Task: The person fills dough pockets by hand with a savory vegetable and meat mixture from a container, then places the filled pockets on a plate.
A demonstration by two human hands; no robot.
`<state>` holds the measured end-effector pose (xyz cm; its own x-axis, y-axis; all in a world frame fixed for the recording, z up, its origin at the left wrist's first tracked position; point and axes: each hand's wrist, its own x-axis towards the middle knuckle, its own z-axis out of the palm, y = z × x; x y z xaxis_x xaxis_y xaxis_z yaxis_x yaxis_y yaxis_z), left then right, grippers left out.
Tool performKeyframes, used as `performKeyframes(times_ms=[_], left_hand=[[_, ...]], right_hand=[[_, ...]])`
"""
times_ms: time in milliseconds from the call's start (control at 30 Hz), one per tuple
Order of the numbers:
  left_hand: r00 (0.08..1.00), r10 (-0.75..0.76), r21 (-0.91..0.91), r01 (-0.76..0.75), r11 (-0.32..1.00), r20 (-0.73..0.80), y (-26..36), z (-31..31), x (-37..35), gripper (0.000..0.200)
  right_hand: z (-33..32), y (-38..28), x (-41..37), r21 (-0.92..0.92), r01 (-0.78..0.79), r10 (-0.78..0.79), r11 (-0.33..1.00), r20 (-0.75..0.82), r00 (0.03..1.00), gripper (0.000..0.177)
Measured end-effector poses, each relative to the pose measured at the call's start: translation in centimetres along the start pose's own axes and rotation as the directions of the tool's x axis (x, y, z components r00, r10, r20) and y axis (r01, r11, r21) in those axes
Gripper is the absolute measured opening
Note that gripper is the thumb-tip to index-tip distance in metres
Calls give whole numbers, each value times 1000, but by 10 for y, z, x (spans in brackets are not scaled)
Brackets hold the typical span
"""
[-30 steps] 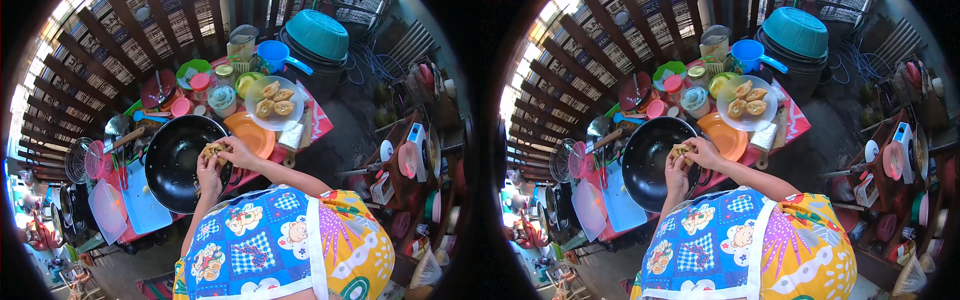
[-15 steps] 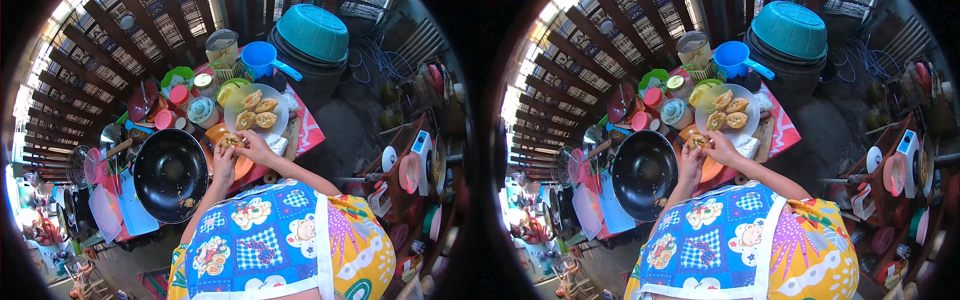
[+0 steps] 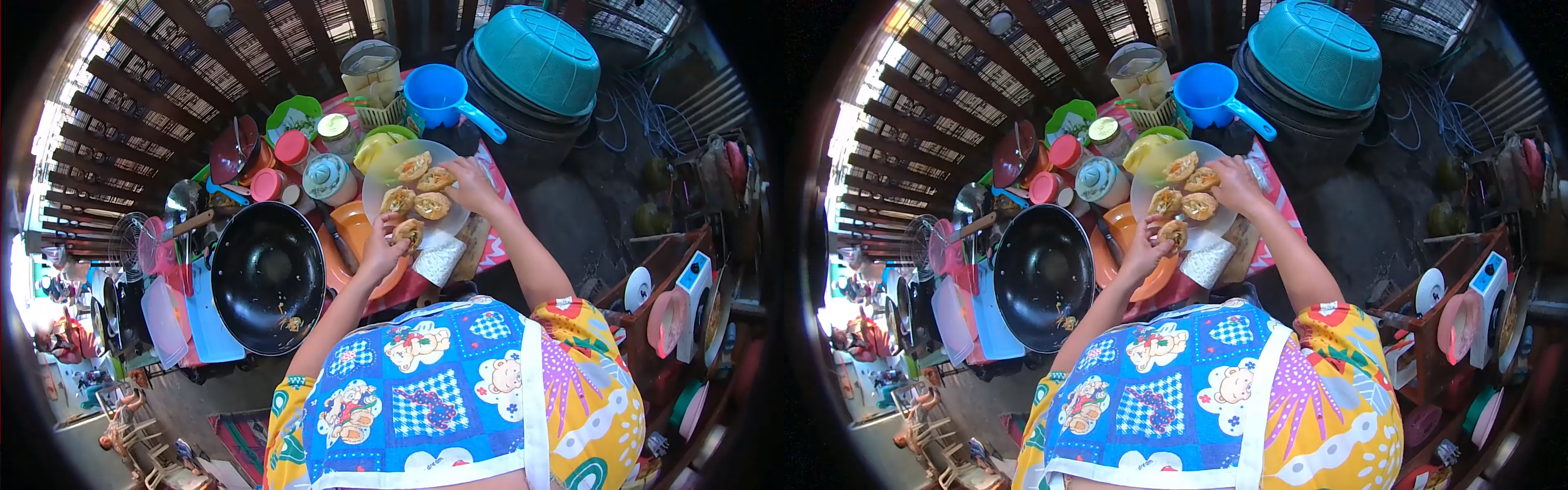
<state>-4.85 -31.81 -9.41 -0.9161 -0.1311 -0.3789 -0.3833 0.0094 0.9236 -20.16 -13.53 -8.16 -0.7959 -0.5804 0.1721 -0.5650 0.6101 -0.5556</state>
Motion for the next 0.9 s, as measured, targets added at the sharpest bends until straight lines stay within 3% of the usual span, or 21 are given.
performKeyframes(times_ms=[33,100,267,333,367,433,533,600,633,667,700,733,767,833,900], left_hand=[[1000,0,-1,0,1000,-8,-2,1,5,48],[985,161,379,-174,909,66,-3,1,16,51],[984,123,461,-168,872,126,20,9,26,30],[935,356,501,-310,808,5,18,14,26,23],[934,358,499,-310,809,-1,16,15,28,23],[865,502,677,-353,646,-27,12,16,29,24],[881,473,754,-311,579,0,9,13,24,25],[845,531,764,-304,569,-59,14,16,18,27],[801,588,777,-296,556,-116,19,17,14,28],[800,588,778,-292,556,-120,24,19,12,28],[910,359,250,-305,919,-207,28,21,10,30],[985,117,-375,-158,914,-130,32,21,6,33],[983,114,-376,-162,912,-145,35,20,0,33],[994,36,-694,-100,713,-106,41,13,-14,36],[987,19,-715,-128,687,-158,30,-2,-22,37]], right_hand=[[1,1,5,3,7,-7,1000,3,1000,46],[3,1,15,-159,-35,63,987,180,982,49],[3,-2,28,-261,26,53,965,292,955,48],[0,-3,30,-283,54,37,958,305,952,47],[-2,-2,28,-253,52,24,966,290,957,46],[-13,-5,26,-223,56,8,973,279,960,45],[-26,-3,18,-144,-13,45,989,219,975,43],[-31,-4,12,126,-9,-5,992,112,994,41],[-30,-9,9,125,-6,-8,992,112,994,41],[-27,-19,5,272,-25,8,962,64,998,40],[-23,-32,1,415,-35,29,909,21,999,40],[-19,-45,-2,445,-68,46,893,61,997,43],[-9,-57,-6,449,-61,33,891,69,997,43],[12,-85,-10,414,52,-29,909,-64,998,45],[23,-111,-12,423,98,-66,901,-88,994,46]])
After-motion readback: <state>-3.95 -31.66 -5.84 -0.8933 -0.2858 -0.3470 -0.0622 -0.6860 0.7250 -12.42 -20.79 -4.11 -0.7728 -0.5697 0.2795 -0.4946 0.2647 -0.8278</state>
